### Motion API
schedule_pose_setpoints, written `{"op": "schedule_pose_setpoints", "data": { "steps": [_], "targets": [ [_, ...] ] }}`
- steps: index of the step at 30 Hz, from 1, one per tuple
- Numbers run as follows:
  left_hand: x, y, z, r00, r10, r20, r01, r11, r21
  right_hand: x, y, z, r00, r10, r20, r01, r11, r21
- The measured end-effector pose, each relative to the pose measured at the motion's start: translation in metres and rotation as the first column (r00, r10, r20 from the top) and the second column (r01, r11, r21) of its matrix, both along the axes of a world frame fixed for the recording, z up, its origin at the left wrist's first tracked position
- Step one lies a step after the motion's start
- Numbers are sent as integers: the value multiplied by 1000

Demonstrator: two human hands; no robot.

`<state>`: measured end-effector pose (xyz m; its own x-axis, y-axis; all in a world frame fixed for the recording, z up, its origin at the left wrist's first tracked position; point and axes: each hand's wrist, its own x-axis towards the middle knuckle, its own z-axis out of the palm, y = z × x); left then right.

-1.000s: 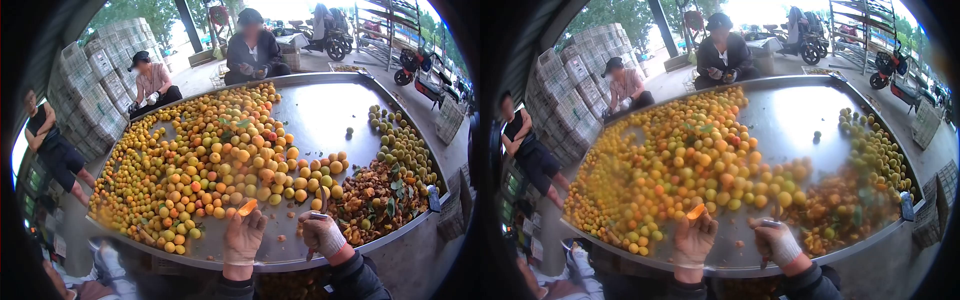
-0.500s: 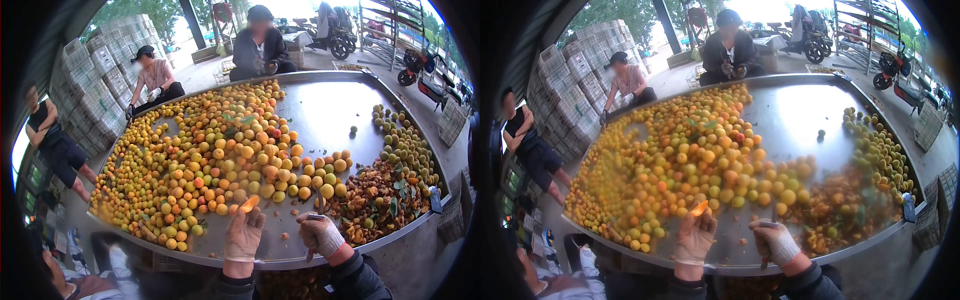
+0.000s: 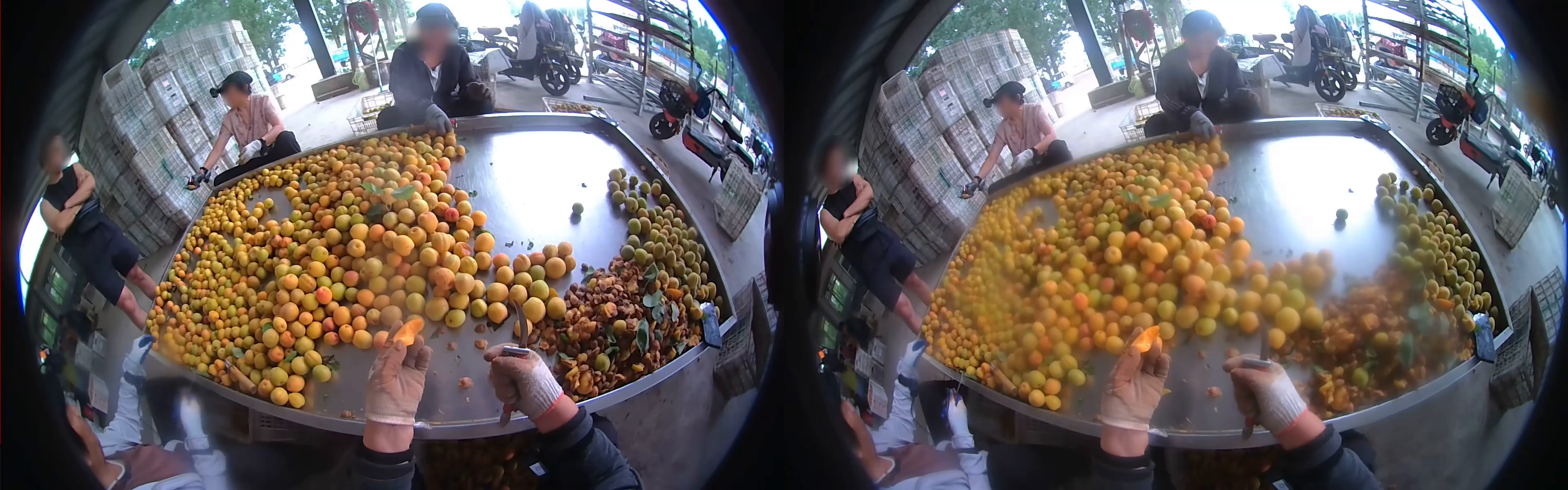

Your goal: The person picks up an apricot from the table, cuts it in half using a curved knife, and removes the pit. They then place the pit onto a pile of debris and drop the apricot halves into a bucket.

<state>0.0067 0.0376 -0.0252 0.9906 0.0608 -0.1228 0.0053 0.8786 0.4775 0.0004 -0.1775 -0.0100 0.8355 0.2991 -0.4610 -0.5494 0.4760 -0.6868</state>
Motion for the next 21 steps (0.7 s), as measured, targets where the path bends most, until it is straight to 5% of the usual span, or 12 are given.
{"op": "schedule_pose_setpoints", "data": {
  "steps": [21],
  "targets": [
    [0,-2,0,1000,-21,-3,21,1000,-3,2,-3,-12,1000,13,13,-13,1000,-16]
  ]
}}
